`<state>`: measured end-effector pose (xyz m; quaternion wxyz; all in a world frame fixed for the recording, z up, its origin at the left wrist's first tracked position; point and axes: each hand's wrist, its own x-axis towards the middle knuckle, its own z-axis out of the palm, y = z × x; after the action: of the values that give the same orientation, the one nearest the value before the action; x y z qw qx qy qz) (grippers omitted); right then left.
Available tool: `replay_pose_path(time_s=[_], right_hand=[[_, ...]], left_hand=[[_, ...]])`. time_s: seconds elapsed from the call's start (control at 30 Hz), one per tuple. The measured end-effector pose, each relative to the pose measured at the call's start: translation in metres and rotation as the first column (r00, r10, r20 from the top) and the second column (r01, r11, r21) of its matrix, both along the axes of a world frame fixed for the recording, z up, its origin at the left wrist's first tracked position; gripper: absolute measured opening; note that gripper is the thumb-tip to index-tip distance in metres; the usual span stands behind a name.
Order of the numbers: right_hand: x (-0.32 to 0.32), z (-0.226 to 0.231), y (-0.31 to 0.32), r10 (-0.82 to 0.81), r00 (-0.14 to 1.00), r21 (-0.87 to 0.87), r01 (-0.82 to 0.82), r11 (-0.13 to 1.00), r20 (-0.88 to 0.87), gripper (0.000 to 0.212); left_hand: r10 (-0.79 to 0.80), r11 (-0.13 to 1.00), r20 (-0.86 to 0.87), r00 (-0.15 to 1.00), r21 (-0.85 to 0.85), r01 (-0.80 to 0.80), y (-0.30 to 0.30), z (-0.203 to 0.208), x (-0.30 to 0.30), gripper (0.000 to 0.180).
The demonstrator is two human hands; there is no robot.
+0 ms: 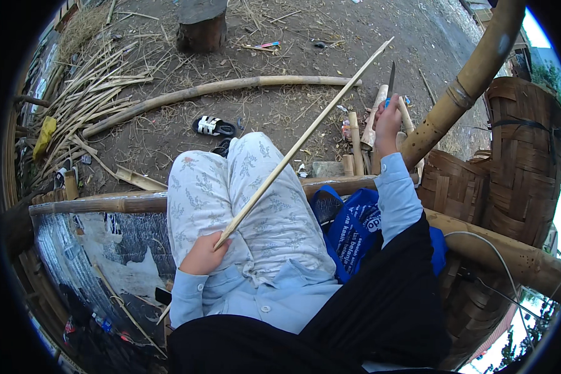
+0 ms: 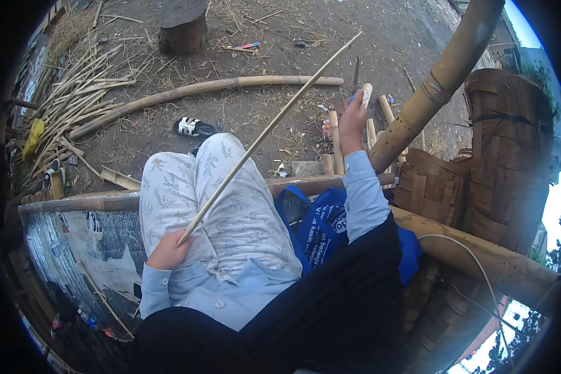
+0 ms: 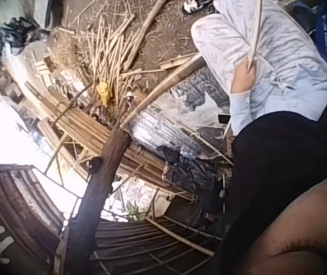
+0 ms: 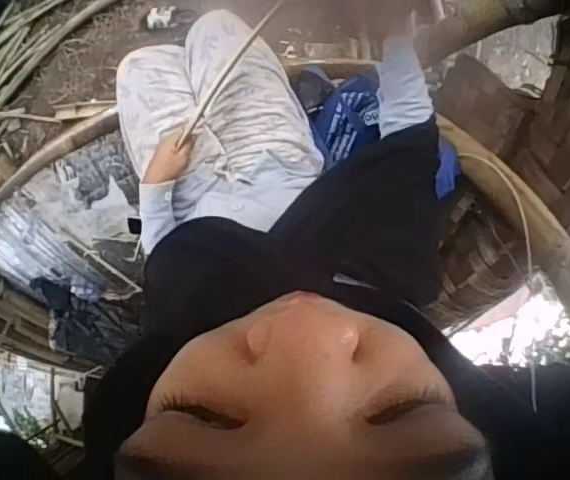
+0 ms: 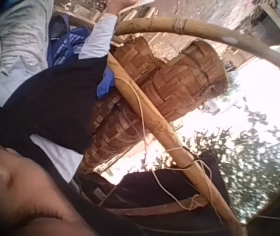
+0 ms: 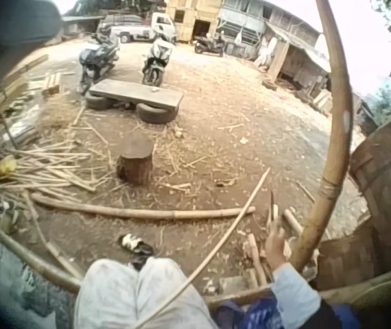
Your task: The person is using a small utility knife to shave and thin a strip of bamboo held on their lap.
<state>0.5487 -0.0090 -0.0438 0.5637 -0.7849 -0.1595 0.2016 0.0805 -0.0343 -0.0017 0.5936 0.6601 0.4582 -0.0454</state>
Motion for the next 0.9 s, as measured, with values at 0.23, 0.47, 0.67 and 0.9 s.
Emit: replay_pose_path(time_s=[0.23,0.47,0.67,0.9], right_hand=[[-0.104,0.1,-0.053,0.032,0.998,0.323,-0.015,0.946,-0.048,0.054],[-0.192,0.053,-0.13,0.488,0.816,-0.223,-0.437,0.871,0.308,0.049],[-0.215,0.029,-0.158,0.545,0.781,-0.408,-0.41,0.816,0.304,0.048],[-0.212,0.017,-0.147,0.666,0.472,-0.57,-0.352,0.743,0.577,0.043]], left_hand=[[-0.023,0.981,0.104,0.994,0.192,0.003,-0.019,-0.003,0.008,0.018],[-0.146,0.89,-0.131,0.981,0.415,0.188,-0.032,-0.01,0.008,0.022],[-0.178,0.876,-0.121,0.977,0.432,0.213,-0.032,-0.025,0.014,0.024],[-0.153,0.892,-0.2,0.968,0.394,0.222,-0.033,-0.021,0.023,0.03]])
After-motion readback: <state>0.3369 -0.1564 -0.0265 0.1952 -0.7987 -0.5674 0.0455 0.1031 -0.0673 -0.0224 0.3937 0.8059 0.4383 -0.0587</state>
